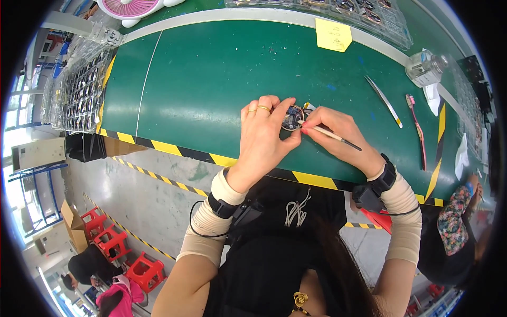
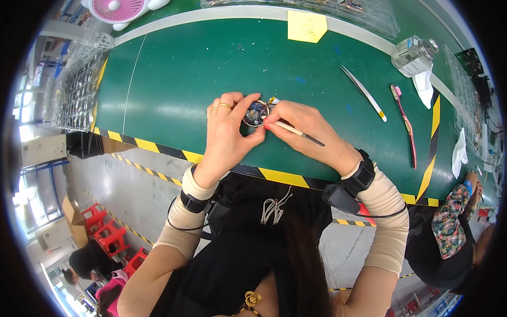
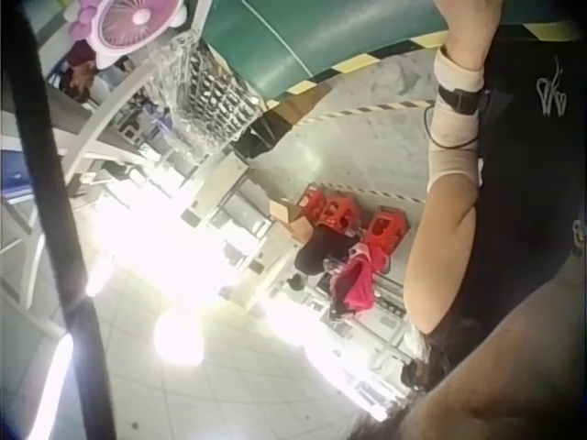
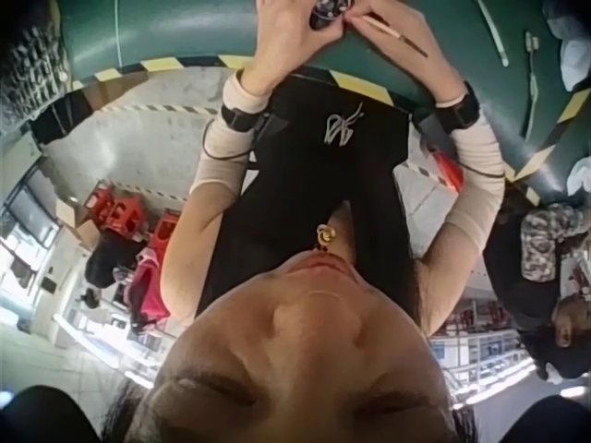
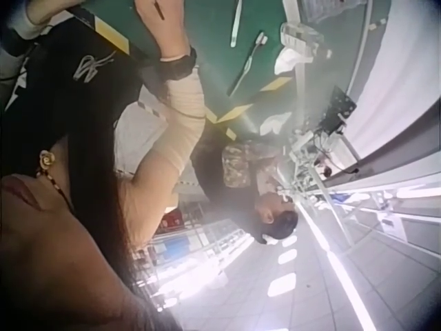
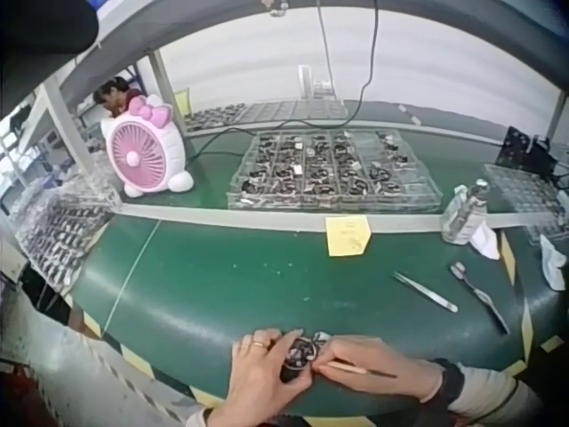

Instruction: The person cleans a watch component with a toothbrush, applies liquid to it using a small brush, and then uses a thin tool to press and position internal parts.

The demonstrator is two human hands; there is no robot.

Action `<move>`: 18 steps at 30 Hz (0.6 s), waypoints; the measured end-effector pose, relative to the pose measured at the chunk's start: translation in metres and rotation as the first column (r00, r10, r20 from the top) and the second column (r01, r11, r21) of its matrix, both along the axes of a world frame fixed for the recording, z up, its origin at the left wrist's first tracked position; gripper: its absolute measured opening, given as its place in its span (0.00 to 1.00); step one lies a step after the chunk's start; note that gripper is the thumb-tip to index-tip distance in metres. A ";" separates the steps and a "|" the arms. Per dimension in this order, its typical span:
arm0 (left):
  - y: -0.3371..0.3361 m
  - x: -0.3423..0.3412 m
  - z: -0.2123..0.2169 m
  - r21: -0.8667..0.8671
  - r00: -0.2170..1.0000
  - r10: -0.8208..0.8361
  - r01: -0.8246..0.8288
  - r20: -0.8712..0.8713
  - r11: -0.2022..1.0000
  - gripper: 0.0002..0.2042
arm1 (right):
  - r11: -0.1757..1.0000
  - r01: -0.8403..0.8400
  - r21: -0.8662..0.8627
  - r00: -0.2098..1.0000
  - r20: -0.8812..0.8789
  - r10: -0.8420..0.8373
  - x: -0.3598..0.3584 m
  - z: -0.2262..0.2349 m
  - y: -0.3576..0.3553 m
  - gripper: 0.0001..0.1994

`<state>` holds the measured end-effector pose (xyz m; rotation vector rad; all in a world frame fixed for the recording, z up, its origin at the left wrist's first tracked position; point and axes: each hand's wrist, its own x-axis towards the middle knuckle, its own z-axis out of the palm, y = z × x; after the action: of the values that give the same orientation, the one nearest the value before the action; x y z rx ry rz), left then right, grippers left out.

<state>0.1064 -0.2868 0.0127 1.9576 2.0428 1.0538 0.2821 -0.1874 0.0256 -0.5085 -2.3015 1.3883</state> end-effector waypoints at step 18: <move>-0.001 -0.005 0.004 -0.038 1.000 -0.031 0.031 0.005 0.999 0.26 | 0.995 0.034 -0.091 0.998 0.048 -0.030 -0.001 0.004 -0.001 0.03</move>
<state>0.1011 -0.2875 0.0167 1.9602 2.0085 1.0049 0.2813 -0.1883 0.0297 -0.6093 -2.2635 1.4874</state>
